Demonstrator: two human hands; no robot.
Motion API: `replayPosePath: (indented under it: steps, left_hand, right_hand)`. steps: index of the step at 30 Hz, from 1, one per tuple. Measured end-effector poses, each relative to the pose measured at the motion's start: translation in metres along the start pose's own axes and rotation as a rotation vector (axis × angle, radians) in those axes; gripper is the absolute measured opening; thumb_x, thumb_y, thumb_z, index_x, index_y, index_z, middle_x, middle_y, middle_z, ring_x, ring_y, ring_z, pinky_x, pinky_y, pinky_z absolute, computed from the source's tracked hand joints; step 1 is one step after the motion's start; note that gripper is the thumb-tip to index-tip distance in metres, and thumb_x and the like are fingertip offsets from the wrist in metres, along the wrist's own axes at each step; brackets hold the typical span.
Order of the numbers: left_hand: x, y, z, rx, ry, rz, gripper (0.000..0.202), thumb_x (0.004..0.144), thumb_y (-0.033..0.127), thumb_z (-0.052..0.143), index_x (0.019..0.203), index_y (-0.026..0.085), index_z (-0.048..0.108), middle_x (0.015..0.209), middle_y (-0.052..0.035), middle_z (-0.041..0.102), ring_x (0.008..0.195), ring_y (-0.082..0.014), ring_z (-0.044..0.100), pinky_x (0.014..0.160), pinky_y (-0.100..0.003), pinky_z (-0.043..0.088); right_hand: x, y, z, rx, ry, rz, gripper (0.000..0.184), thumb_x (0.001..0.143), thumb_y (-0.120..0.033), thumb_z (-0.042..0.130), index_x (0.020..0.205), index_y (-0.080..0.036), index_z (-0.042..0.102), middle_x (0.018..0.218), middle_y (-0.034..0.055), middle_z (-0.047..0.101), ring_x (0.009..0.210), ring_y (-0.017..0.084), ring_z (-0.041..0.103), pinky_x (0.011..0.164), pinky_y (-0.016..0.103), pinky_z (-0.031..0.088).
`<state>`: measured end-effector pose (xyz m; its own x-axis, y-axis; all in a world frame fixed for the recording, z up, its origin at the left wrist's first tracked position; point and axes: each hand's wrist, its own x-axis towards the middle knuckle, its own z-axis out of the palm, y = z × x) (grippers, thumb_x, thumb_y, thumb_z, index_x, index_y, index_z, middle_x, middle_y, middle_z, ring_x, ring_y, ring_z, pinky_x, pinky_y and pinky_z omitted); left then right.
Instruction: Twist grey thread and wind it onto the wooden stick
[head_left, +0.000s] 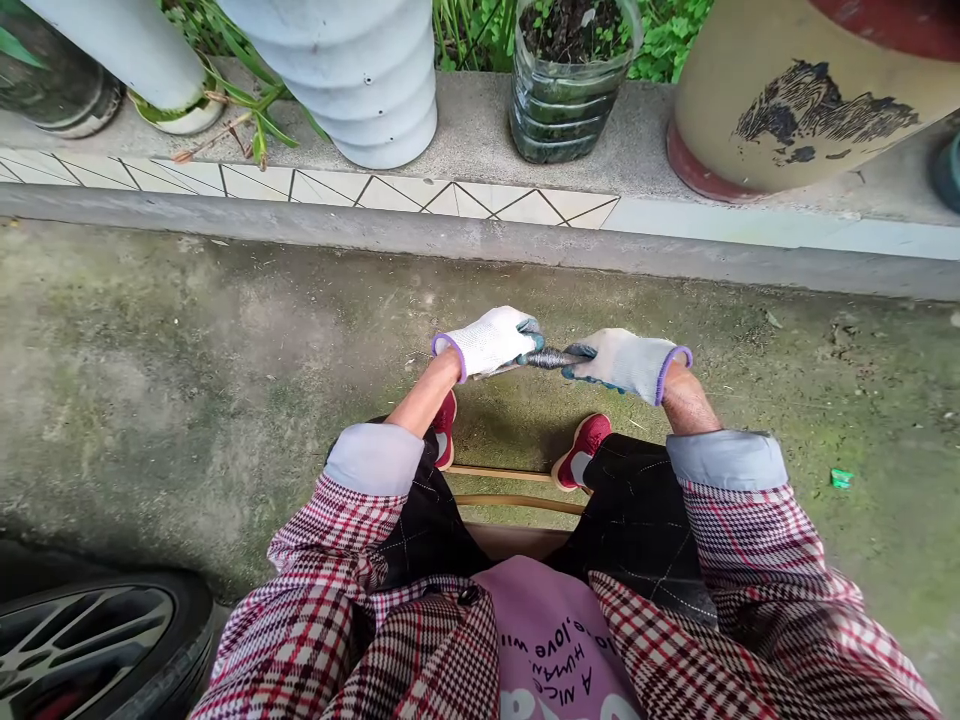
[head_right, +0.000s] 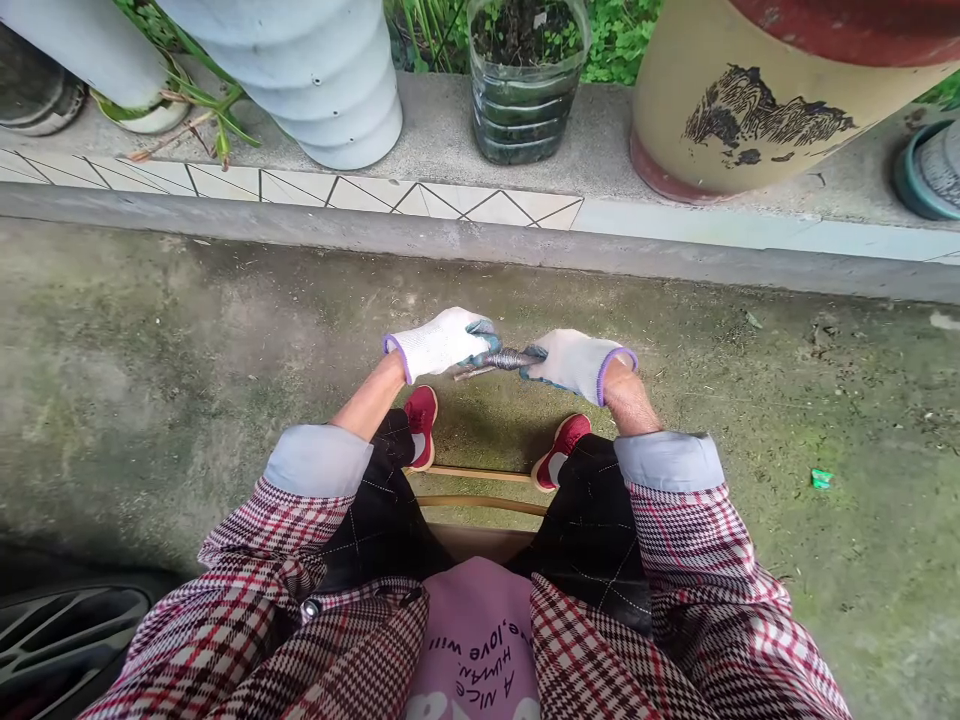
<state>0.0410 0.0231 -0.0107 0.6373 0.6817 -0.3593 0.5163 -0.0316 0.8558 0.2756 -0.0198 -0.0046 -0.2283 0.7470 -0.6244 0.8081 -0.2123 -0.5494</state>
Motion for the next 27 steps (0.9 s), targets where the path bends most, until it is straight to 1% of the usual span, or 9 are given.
replayPosePath:
  steps: [3,5,9,12,14,17,19,23,27]
  left_hand:
    - [0.001,-0.003,0.002,-0.116,0.027,-0.047,0.011,0.084,0.015,0.059,0.078,0.017,0.068,0.063,0.0006,0.061,0.053,-0.0097,0.046,0.054,-0.027,0.031]
    - [0.002,-0.003,0.003,-0.200,0.072,-0.088,0.014,0.087,0.015,0.058,0.088,0.017,0.072,0.066,-0.0002,0.065,0.052,-0.0100,0.050,0.052,-0.025,0.034]
    - [0.000,0.003,0.003,-0.315,0.073,-0.111,0.012,0.091,0.014,0.059,0.087,0.014,0.071,0.064,-0.0004,0.064,0.052,-0.0082,0.052,0.051,-0.023,0.036]
    - [-0.002,0.011,0.002,-0.354,0.068,-0.094,0.013,0.093,0.014,0.061,0.087,0.012,0.072,0.062,0.0004,0.062,0.051,-0.0070,0.052,0.051,-0.022,0.035]
    - [-0.003,0.015,0.001,-0.401,0.093,-0.082,0.011,0.093,0.014,0.063,0.088,0.011,0.072,0.061,0.0008,0.062,0.051,-0.0066,0.053,0.053,-0.022,0.038]
    - [-0.003,0.017,0.001,-0.466,0.116,-0.076,0.011,0.092,0.010,0.063,0.085,0.011,0.070,0.062,0.0001,0.065,0.053,-0.0075,0.056,0.059,-0.023,0.046]
    - [-0.003,0.017,0.002,-0.474,0.101,-0.063,0.014,0.091,0.007,0.060,0.081,0.011,0.069,0.065,-0.0012,0.067,0.057,-0.0088,0.060,0.064,-0.025,0.050]
    - [-0.003,0.013,0.001,-0.404,0.053,0.004,0.012,0.091,0.011,0.061,0.084,0.012,0.072,0.081,-0.0050,0.075,0.075,-0.0125,0.067,0.081,-0.029,0.054]
    - [0.002,0.000,-0.001,-0.248,0.069,0.048,0.012,0.088,0.020,0.067,0.090,0.012,0.076,0.092,-0.0063,0.078,0.087,-0.0164,0.066,0.089,-0.033,0.052]
  right_hand:
    - [0.002,-0.007,-0.006,-0.231,0.000,0.053,0.023,0.086,-0.039,0.071,0.097,-0.022,0.082,0.062,0.0008,0.063,0.055,0.016,0.054,0.055,0.030,0.036]
    - [0.001,-0.012,-0.010,-0.307,0.025,0.078,0.030,0.091,-0.044,0.066,0.107,-0.022,0.080,0.067,0.0009,0.066,0.060,0.016,0.057,0.058,0.029,0.038]
    - [0.001,-0.017,-0.013,-0.230,0.105,0.104,0.027,0.093,-0.043,0.064,0.098,-0.019,0.076,0.063,0.0001,0.062,0.057,0.015,0.056,0.055,0.027,0.040]
    - [0.002,-0.016,-0.010,-0.056,0.149,0.100,0.021,0.091,-0.039,0.069,0.091,-0.018,0.074,0.062,-0.0007,0.060,0.052,0.013,0.053,0.049,0.025,0.041]
    - [0.001,-0.015,-0.007,0.166,0.183,0.082,0.019,0.088,-0.036,0.072,0.091,-0.017,0.073,0.064,-0.0003,0.061,0.049,0.012,0.052,0.044,0.025,0.042]
    - [-0.002,-0.015,-0.005,0.527,0.245,0.008,0.026,0.084,-0.039,0.078,0.092,-0.015,0.073,0.066,0.0005,0.062,0.047,0.010,0.050,0.038,0.024,0.042]
    - [-0.007,-0.017,-0.006,0.689,0.257,-0.047,0.035,0.079,-0.044,0.084,0.092,-0.014,0.072,0.064,-0.0003,0.061,0.045,0.009,0.047,0.035,0.023,0.040]
    - [-0.017,-0.020,-0.013,0.840,0.136,-0.143,0.047,0.069,-0.053,0.092,0.085,-0.015,0.069,0.061,-0.0014,0.060,0.040,0.008,0.046,0.032,0.022,0.036]
    - [-0.024,-0.020,-0.020,0.756,-0.062,-0.153,0.050,0.066,-0.057,0.093,0.073,-0.015,0.065,0.057,0.0007,0.060,0.039,0.009,0.048,0.032,0.022,0.035]
